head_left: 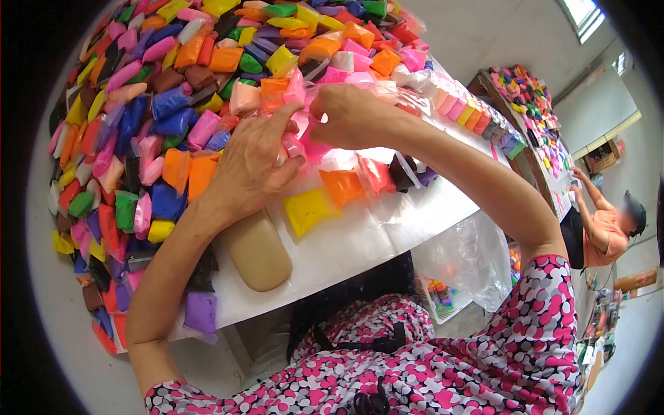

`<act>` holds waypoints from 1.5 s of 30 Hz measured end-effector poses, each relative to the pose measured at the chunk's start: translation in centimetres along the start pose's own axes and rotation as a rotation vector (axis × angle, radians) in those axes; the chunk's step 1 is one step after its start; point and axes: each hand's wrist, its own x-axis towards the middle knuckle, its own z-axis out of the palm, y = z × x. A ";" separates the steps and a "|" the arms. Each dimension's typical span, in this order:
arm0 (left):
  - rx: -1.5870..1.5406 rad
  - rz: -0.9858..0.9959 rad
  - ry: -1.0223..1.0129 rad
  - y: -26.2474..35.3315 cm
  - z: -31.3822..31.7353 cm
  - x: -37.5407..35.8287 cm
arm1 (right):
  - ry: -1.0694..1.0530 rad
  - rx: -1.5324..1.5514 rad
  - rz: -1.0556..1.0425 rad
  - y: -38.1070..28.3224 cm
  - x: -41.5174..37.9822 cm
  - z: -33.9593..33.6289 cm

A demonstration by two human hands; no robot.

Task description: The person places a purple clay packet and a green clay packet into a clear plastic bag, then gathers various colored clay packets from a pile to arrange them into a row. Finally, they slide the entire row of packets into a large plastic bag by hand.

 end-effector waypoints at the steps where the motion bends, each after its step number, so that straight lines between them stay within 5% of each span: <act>1: 0.000 -0.002 -0.006 0.0 0.0 0.0 | 0.001 -0.001 0.002 0.0 -0.1 0.0; 4: 0.013 0.087 0.078 -0.1 0.4 0.1 | 0.087 -0.081 -0.157 0.2 0.8 0.6; 13: -0.047 -0.049 0.004 1.0 -0.3 0.4 | -0.034 -0.048 -0.151 -0.9 1.6 0.6; 16: 0.004 0.073 0.135 0.4 0.9 0.6 | -0.178 0.233 0.012 -0.5 0.9 0.2; 25: 0.082 0.126 0.108 0.3 1.1 0.7 | -0.127 0.214 -0.039 0.1 -2.0 -0.9; 32: 0.056 0.155 0.078 -0.1 1.1 0.6 | 0.307 -0.201 -0.423 -1.4 -8.7 -0.2; 45: -0.038 0.176 0.050 -0.5 0.4 2.5 | 0.125 -0.500 -0.624 -4.5 -7.3 5.3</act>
